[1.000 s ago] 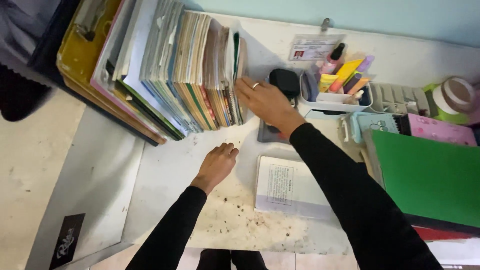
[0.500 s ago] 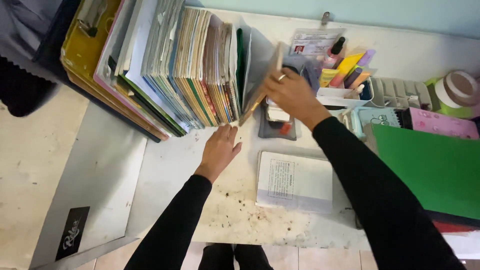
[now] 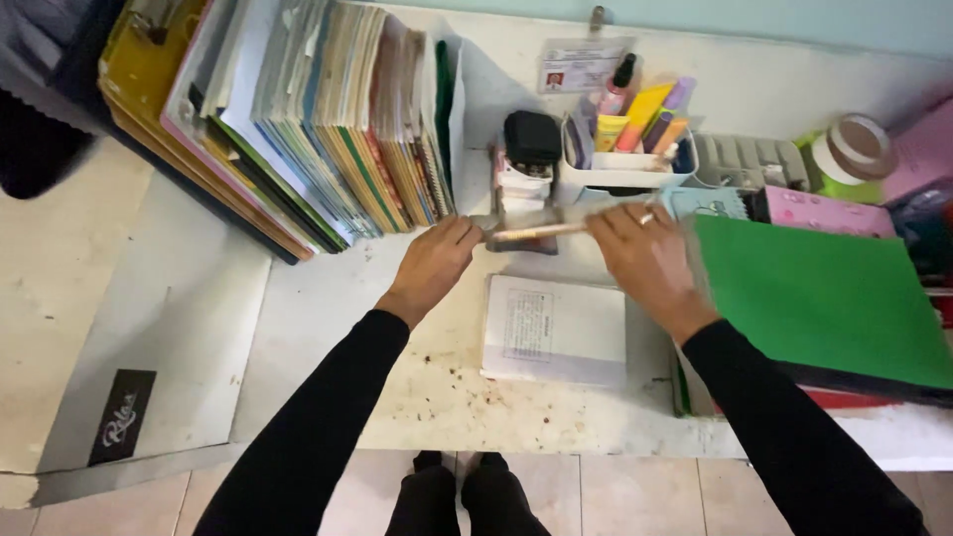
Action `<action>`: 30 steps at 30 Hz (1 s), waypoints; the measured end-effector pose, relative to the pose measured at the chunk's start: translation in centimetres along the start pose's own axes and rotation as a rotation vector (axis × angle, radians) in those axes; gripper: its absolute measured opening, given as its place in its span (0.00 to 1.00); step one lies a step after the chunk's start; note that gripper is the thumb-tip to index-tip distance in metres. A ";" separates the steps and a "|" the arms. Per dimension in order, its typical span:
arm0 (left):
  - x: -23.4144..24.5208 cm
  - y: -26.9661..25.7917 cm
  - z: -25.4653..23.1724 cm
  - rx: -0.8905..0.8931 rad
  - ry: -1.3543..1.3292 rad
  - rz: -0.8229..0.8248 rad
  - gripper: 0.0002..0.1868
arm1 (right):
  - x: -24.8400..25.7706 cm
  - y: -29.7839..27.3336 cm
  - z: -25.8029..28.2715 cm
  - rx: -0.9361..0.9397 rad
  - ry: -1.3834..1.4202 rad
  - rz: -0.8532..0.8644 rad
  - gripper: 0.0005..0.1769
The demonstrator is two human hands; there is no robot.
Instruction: The person is organizing a collection of books, notebooks, and large envelopes on a desk or shelf.
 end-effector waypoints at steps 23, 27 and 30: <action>-10.5 -14.0 -9.8 -0.327 0.090 0.574 0.23 | -8.4 -20.4 9.7 -0.061 0.271 0.408 0.09; -12.3 -16.1 -9.3 -0.422 0.164 0.590 0.21 | -9.3 -21.2 10.7 -0.102 0.353 0.637 0.16; -12.2 -16.2 -9.2 -0.467 0.115 0.571 0.21 | -9.7 -21.0 10.6 -0.041 0.406 0.689 0.24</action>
Point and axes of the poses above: each hand's wrist, its own y-axis towards the middle knuckle, its own x-axis out of the back of the hand, z = x × y, the point moved 7 cm from there along y, towards the middle knuckle, and after that the axes turned 9 degrees about x, right-handed, at the moved point
